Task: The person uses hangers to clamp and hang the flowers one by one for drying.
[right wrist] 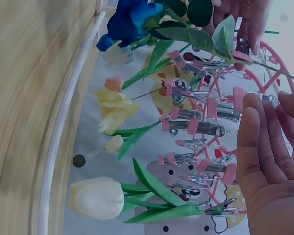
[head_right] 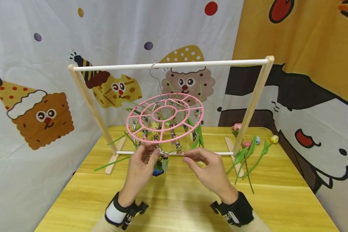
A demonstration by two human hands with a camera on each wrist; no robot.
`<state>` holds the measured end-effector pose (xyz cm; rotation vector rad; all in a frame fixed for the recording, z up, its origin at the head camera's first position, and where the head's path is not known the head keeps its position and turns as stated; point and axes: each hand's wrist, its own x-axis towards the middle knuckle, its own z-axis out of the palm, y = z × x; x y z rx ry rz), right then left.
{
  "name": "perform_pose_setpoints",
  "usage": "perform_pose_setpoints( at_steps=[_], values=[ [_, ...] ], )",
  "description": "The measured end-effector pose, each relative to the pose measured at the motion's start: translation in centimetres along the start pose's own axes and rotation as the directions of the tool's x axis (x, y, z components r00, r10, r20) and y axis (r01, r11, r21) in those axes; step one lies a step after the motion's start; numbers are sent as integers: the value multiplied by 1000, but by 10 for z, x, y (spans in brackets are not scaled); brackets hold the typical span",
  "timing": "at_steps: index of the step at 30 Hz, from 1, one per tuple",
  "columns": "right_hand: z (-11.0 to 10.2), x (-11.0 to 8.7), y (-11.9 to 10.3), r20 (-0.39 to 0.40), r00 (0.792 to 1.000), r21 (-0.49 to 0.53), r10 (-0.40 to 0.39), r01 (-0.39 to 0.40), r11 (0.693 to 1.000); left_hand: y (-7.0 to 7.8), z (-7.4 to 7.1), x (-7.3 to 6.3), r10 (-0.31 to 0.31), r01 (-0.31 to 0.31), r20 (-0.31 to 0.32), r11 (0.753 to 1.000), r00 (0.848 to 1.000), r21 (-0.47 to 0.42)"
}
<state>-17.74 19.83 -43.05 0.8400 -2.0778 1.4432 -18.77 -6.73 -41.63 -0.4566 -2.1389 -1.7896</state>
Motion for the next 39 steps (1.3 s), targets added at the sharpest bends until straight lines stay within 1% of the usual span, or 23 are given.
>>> perform_pose_setpoints(
  at_steps=[8,12,17,25,27,32,35,39],
  values=[
    [-8,-4,2,-2,1000,-61,15,-15,998,-2,-6,1,4,-4,-8,1000,1000,0],
    [-12,-6,6,-5,1000,-80,7,-8,997,-5,-9,3,12,-11,-20,1000,1000,22],
    [-19,-9,9,-17,1000,-132,-2,0,991,-6,-13,4,27,-26,-29,999,999,39],
    [-31,-15,16,-23,1000,-244,-20,14,970,-10,-21,6,30,-28,-50,998,998,47],
    [-34,-16,19,-25,999,-256,-22,15,967,-10,-23,6,21,-18,-55,998,998,58],
    [-41,-20,26,-39,998,-307,-56,41,951,-9,-28,6,5,1,-67,996,998,89],
    [-46,-23,30,-47,997,-338,-58,39,940,-9,-30,6,6,1,-71,996,997,95],
    [-54,-28,35,-51,998,-373,-40,18,928,-12,-33,8,12,-3,-87,995,996,104]
  ],
)
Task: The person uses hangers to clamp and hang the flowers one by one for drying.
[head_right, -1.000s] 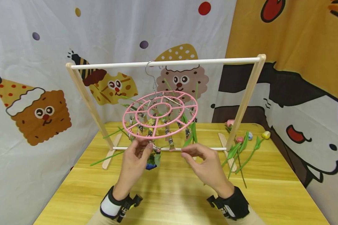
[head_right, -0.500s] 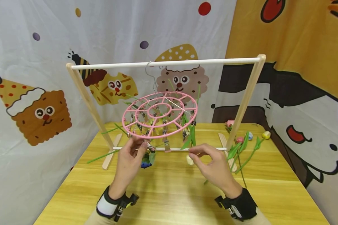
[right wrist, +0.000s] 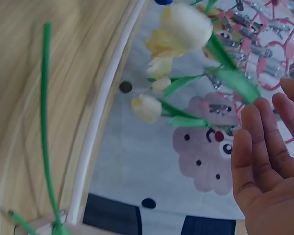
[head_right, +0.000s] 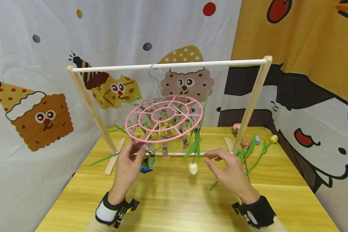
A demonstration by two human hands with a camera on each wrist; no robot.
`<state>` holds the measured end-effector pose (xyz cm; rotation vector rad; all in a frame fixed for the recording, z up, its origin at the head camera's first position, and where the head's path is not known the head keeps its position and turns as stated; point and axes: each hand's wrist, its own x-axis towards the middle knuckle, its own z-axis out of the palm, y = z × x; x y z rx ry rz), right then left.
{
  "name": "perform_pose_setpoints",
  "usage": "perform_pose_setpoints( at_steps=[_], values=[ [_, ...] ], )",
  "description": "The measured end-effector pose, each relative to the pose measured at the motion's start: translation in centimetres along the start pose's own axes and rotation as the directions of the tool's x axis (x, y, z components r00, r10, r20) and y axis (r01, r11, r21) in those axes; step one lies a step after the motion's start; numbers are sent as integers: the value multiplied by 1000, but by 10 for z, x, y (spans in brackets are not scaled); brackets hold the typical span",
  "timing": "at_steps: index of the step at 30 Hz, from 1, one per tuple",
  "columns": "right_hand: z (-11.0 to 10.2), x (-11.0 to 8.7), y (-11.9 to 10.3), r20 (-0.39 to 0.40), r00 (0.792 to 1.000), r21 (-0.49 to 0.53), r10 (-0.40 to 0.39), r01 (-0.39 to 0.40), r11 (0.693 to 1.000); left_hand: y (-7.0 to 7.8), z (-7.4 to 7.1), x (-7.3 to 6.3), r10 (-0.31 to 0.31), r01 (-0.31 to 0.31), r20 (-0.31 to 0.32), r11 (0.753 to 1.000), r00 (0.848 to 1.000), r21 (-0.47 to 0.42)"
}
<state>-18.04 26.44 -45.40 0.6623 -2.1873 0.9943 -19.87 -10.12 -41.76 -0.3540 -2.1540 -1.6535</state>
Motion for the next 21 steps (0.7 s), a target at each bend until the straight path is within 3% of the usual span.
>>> perform_pose_setpoints(
  at_steps=[12,17,21],
  values=[
    [-24,-19,25,15,990,-172,139,-134,976,-3,-7,0,13,-12,-16,999,1000,34],
    [-31,-25,38,15,993,-229,116,-110,967,-4,-11,-3,5,-4,-17,999,1000,51],
    [-35,-28,47,64,993,-305,102,-77,949,-6,-15,-8,2,0,-20,995,1000,98]
  ],
)
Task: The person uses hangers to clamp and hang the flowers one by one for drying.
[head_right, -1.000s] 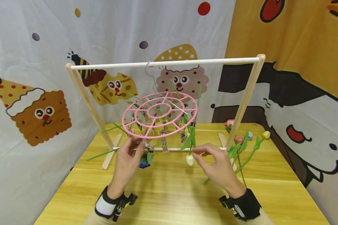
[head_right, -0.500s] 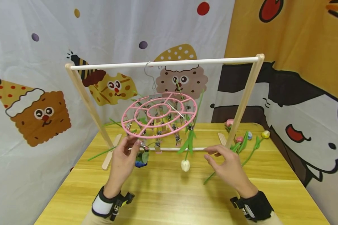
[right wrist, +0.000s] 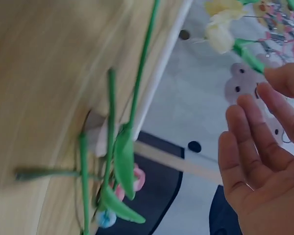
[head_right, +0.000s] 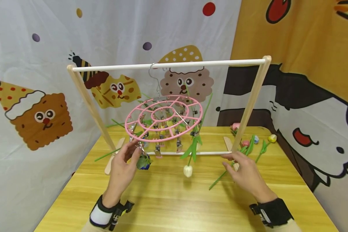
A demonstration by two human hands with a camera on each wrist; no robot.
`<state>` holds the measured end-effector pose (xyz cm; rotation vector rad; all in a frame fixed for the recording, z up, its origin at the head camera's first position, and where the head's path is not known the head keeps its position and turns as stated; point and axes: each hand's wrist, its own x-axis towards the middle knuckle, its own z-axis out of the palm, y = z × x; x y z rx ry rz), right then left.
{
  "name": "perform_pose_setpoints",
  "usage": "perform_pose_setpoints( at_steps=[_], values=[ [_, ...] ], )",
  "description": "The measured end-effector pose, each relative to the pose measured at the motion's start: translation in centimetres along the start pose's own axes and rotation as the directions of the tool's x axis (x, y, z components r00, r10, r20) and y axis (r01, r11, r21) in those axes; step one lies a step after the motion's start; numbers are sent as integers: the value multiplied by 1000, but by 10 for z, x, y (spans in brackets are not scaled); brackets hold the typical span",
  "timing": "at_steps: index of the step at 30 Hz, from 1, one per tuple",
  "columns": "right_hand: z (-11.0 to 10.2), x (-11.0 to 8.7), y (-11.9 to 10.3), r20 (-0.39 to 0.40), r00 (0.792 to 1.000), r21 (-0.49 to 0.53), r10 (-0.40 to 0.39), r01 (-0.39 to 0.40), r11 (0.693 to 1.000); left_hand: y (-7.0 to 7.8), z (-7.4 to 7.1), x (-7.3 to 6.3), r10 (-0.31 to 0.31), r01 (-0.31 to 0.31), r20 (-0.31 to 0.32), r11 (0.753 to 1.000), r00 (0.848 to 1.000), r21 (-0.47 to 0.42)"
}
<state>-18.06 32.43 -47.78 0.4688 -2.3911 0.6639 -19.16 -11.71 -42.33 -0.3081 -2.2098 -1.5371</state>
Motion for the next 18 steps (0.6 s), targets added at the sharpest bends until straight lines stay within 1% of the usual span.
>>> perform_pose_setpoints(
  at_steps=[2,4,7,9,13,18],
  values=[
    [1,-1,5,55,999,-40,1,2,999,-2,-3,-2,8,-8,-4,1000,1000,28],
    [2,-2,9,125,992,-79,8,2,997,-4,-6,-5,14,-14,-9,998,1000,56],
    [6,-3,16,222,975,-124,1,27,992,-8,-10,-10,18,-17,-12,996,1000,90],
    [9,-4,21,267,964,-147,-21,62,987,-12,-13,-14,26,-23,-20,992,999,122],
    [17,-7,29,301,951,-177,-72,130,976,-19,-18,-22,60,-52,-40,982,997,180],
    [23,-9,37,332,942,-174,-48,111,978,-27,-21,-31,106,-89,-67,970,992,225]
  ],
)
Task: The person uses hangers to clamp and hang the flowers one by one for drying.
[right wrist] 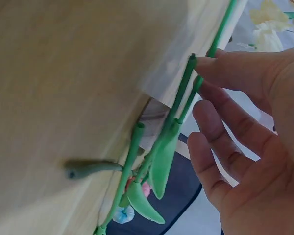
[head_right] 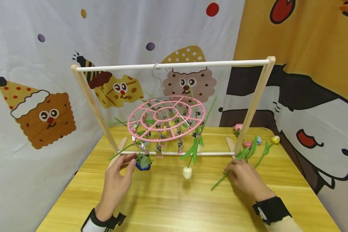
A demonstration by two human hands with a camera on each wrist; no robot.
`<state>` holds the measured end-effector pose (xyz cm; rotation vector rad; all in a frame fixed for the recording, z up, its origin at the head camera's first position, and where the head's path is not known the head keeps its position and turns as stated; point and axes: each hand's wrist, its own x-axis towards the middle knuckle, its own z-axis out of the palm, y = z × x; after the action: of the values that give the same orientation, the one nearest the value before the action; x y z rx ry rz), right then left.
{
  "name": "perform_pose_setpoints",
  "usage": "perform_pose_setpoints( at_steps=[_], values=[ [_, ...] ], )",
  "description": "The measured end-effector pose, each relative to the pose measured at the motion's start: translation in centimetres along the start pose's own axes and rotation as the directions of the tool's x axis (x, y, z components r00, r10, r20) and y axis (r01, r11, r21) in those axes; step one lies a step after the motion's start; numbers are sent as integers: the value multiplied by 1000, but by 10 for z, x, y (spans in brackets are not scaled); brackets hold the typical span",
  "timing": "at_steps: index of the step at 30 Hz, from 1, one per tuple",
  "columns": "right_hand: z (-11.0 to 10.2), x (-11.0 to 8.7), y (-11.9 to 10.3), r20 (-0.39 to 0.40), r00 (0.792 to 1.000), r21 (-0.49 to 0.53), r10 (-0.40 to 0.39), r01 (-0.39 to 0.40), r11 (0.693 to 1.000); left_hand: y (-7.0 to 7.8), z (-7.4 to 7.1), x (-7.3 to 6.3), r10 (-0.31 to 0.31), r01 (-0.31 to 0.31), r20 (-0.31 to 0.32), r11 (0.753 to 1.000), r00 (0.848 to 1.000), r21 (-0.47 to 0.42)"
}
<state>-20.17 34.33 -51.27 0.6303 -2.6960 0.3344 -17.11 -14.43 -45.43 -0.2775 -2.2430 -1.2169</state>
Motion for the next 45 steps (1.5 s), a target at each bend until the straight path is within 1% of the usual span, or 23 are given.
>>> perform_pose_setpoints(
  at_steps=[3,6,9,12,14,17,20,23,26,28,30,35,37,41,45],
  values=[
    [4,-1,3,11,1000,0,-1,1,1000,-2,0,-3,18,-17,-23,1000,1000,24],
    [7,0,5,2,1000,-9,-12,12,1000,-2,2,-7,44,-42,-35,998,998,40],
    [10,1,7,-6,1000,4,-14,14,1000,-2,4,-10,75,-73,-31,996,997,49],
    [10,3,7,-35,999,30,-22,23,999,0,6,-12,92,-91,-25,995,995,48],
    [10,4,7,-73,996,35,-43,46,998,3,7,-13,93,-92,-24,995,995,38],
    [9,5,4,-142,987,27,-80,84,996,8,8,-14,102,-101,-25,995,994,26],
    [8,6,3,-205,974,12,-100,105,994,13,10,-16,137,-137,-21,990,990,29],
    [5,8,0,-259,959,4,-110,115,993,17,13,-18,192,-191,-15,981,981,31],
    [1,11,-3,-295,948,5,-115,122,992,20,17,-20,234,-234,-3,972,972,14],
    [-2,13,-6,-311,944,8,-113,121,993,22,20,-22,255,-255,10,967,967,-5],
    [-5,14,-8,-329,937,5,-114,123,992,25,23,-23,259,-259,28,966,965,-20],
    [-14,19,-11,-380,914,-17,-142,147,989,35,30,-28,206,-200,109,978,973,-60],
    [-18,20,-13,-396,906,-19,-151,157,987,39,34,-30,189,-177,149,980,971,-89],
    [-27,22,-17,-413,897,-12,-158,168,986,45,43,-35,210,-177,206,970,956,-167],
    [-37,23,-22,-431,888,-18,-160,169,985,53,53,-38,252,-200,229,953,940,-226]
  ],
)
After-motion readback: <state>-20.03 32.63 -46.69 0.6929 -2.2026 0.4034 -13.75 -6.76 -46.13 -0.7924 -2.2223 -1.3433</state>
